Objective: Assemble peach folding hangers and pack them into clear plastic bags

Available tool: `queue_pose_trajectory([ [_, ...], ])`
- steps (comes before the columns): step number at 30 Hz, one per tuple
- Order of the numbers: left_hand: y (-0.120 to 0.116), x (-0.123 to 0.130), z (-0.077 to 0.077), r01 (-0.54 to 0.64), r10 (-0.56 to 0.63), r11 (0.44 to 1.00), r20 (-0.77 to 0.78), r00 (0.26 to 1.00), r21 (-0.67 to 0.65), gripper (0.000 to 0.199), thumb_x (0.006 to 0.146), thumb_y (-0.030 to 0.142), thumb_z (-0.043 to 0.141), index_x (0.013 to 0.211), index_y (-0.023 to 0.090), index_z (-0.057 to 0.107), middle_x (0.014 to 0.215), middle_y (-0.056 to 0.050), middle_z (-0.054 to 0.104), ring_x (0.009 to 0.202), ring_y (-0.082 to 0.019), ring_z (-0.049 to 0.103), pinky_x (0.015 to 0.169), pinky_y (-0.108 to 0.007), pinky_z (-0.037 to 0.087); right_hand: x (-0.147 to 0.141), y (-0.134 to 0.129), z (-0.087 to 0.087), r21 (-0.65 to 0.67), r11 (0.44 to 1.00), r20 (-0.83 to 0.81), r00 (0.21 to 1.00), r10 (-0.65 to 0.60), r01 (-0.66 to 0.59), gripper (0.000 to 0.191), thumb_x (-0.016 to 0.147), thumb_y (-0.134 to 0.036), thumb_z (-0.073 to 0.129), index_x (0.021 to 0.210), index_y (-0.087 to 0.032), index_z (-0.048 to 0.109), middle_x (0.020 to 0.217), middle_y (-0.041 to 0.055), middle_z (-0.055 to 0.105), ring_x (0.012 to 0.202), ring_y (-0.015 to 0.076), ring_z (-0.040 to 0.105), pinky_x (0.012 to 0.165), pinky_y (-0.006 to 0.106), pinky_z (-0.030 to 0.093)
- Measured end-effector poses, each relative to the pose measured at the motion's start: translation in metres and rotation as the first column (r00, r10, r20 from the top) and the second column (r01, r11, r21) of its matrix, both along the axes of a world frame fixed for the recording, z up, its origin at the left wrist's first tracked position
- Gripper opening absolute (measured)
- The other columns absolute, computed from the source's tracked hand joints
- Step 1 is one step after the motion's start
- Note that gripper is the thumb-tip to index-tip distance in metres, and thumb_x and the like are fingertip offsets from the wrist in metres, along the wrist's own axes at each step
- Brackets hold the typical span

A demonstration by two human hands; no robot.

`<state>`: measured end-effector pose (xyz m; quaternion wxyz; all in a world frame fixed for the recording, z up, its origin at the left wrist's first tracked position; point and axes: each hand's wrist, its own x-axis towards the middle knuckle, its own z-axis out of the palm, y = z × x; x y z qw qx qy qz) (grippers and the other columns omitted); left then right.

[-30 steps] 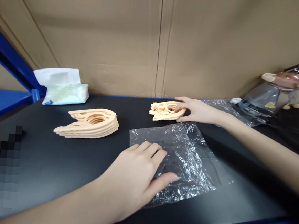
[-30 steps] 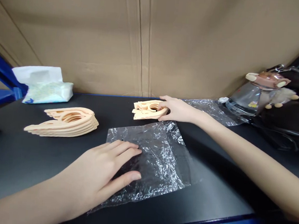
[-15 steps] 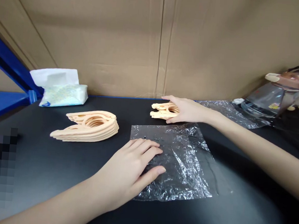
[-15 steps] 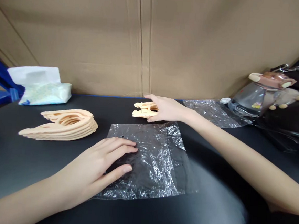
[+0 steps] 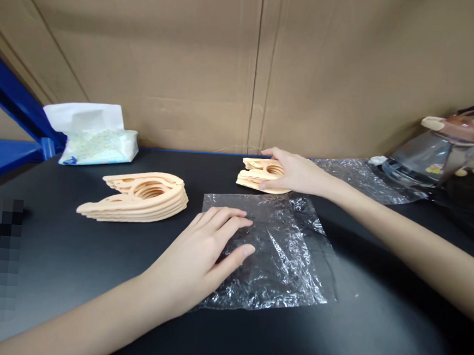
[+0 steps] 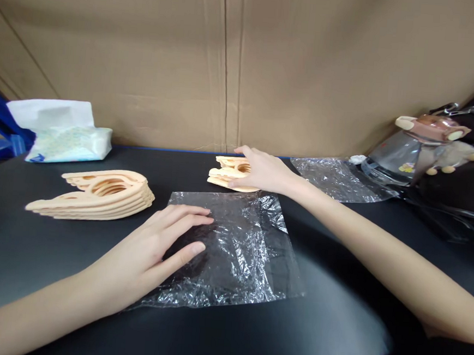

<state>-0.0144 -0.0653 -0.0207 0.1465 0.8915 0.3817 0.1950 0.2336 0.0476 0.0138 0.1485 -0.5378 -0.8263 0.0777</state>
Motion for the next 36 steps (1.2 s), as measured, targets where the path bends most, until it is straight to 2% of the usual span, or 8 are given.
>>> queue_pose_trajectory([
  [4, 0.004, -0.001, -0.003, -0.023, 0.024, 0.999, 0.027, 0.999, -0.04, 0.034, 0.103, 0.047, 0.038, 0.128, 0.029, 0.052, 0.137, -0.001, 0.054, 0.128, -0.023, 0.047, 0.107, -0.044, 0.038, -0.003, -0.002, 0.0, -0.013, 1.0, 0.034, 0.999, 0.002, -0.001, 0.103, 0.064, -0.068, 0.073, 0.148, -0.019, 0.04, 0.137, 0.014, 0.061, 0.119, 0.0357, 0.06, 0.094, 0.049, 0.05],
  [9, 0.004, 0.0, -0.004, -0.018, 0.02, 0.998, 0.028, 0.999, -0.053, 0.035, 0.103, 0.048, 0.038, 0.128, 0.029, 0.053, 0.138, -0.001, 0.054, 0.129, -0.022, 0.046, 0.109, -0.045, 0.037, -0.005, 0.0, -0.002, 0.025, 1.0, 0.067, 0.998, 0.013, -0.014, 0.087, 0.07, -0.053, 0.072, 0.145, -0.02, 0.043, 0.129, 0.0121, 0.066, 0.112, 0.035, 0.063, 0.089, 0.047, 0.05],
  [12, 0.003, 0.0, -0.005, -0.016, 0.018, 0.999, 0.027, 0.999, -0.047, 0.035, 0.103, 0.049, 0.038, 0.128, 0.029, 0.053, 0.138, -0.001, 0.054, 0.13, -0.023, 0.046, 0.109, -0.045, 0.037, -0.005, 0.001, -0.002, 0.042, 0.999, 0.062, 0.998, -0.001, -0.001, 0.082, 0.071, -0.05, 0.07, 0.143, -0.02, 0.045, 0.127, 0.011, 0.067, 0.109, 0.0335, 0.065, 0.087, 0.045, 0.05],
  [20, 0.002, -0.001, -0.007, -0.017, 0.017, 0.999, 0.006, 1.0, -0.041, 0.036, 0.102, 0.048, 0.04, 0.129, 0.028, 0.053, 0.139, -0.002, 0.053, 0.131, -0.022, 0.045, 0.11, -0.044, 0.038, -0.008, 0.001, -0.003, 0.046, 0.998, 0.047, 0.998, -0.052, 0.05, 0.079, 0.072, -0.054, 0.069, 0.139, -0.017, 0.048, 0.129, 0.0128, 0.066, 0.112, 0.0353, 0.064, 0.088, 0.048, 0.051],
  [26, 0.003, 0.001, -0.006, -0.013, 0.013, 0.999, 0.002, 1.0, -0.035, 0.036, 0.102, 0.046, 0.041, 0.129, 0.026, 0.054, 0.139, -0.004, 0.054, 0.131, -0.023, 0.045, 0.11, -0.044, 0.038, -0.007, 0.001, -0.003, 0.016, 0.999, 0.024, 0.999, -0.038, 0.037, 0.097, 0.066, -0.065, 0.073, 0.144, -0.016, 0.043, 0.137, 0.0137, 0.061, 0.12, 0.0347, 0.06, 0.097, 0.048, 0.048],
  [31, 0.002, 0.002, -0.005, -0.016, 0.015, 0.999, -0.001, 1.0, -0.038, 0.037, 0.102, 0.046, 0.041, 0.13, 0.025, 0.054, 0.139, -0.005, 0.053, 0.131, -0.024, 0.046, 0.11, -0.045, 0.039, -0.009, 0.0, -0.002, 0.024, 0.997, -0.018, 0.997, -0.075, 0.076, 0.085, 0.073, -0.065, 0.067, 0.142, -0.019, 0.045, 0.137, 0.0114, 0.061, 0.12, 0.033, 0.06, 0.094, 0.046, 0.049],
  [36, 0.001, 0.001, -0.006, -0.011, 0.01, 1.0, -0.008, 1.0, -0.027, 0.037, 0.102, 0.046, 0.041, 0.13, 0.025, 0.054, 0.139, -0.006, 0.053, 0.131, -0.024, 0.045, 0.11, -0.046, 0.039, -0.012, -0.003, -0.003, 0.084, 0.983, -0.027, 0.986, -0.164, 0.166, 0.083, 0.074, -0.068, 0.066, 0.137, -0.018, 0.048, 0.131, 0.0154, 0.063, 0.115, 0.0375, 0.061, 0.091, 0.05, 0.048],
])
